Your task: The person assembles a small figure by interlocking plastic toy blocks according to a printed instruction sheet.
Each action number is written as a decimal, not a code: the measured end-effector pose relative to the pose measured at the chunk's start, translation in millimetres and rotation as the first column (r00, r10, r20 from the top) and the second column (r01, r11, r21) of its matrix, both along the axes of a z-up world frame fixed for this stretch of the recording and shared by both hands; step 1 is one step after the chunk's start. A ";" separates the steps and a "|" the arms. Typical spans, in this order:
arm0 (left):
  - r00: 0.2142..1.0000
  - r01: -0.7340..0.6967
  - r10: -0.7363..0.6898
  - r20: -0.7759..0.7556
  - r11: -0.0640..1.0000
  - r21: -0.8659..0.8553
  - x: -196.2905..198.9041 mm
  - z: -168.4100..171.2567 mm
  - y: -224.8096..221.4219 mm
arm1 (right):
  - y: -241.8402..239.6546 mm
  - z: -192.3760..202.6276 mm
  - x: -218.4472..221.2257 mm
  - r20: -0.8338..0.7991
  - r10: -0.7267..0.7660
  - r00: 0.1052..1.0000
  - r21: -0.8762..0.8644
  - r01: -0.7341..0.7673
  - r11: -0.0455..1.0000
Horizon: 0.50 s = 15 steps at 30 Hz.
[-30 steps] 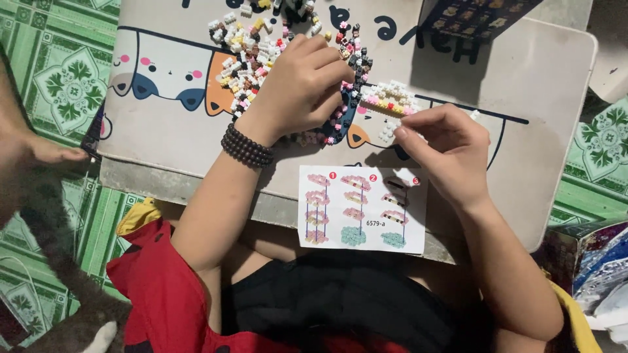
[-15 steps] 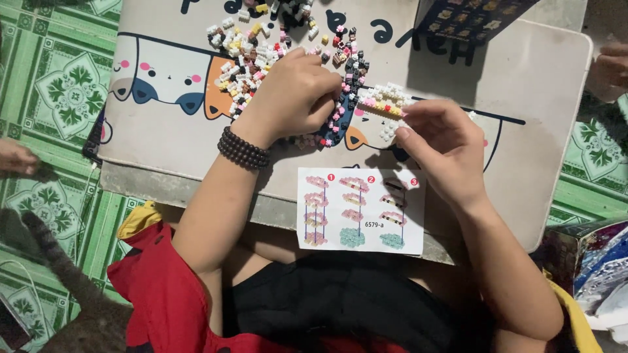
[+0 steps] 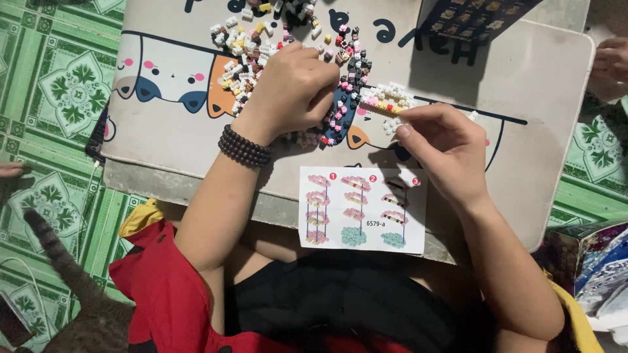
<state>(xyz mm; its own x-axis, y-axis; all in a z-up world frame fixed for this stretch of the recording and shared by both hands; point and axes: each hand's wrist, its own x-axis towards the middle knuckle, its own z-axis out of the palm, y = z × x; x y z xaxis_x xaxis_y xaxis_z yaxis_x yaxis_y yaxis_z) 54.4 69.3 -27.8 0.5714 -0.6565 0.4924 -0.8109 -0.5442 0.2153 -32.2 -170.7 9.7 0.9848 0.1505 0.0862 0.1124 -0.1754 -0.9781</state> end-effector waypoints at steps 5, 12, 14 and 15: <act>0.999 -0.046 0.046 0.013 0.999 0.006 1.6 3.6 0.2 | -1.0 0.7 0.6 -0.024 -0.005 1.000 0.030 0.006 1.000; 0.999 -0.034 0.034 0.006 0.999 0.016 1.7 5.6 0.9 | -0.6 1.9 2.2 -0.022 0.033 0.999 0.047 -0.031 0.998; 0.999 -0.049 0.049 -0.014 0.999 -0.002 1.6 5.5 2.7 | -0.6 0.4 3.4 -0.011 0.037 0.999 0.035 -0.036 0.999; 0.997 -0.067 0.066 -0.031 0.998 -0.018 2.4 7.0 3.7 | -0.4 1.4 4.9 0.004 0.044 0.999 0.023 -0.044 0.999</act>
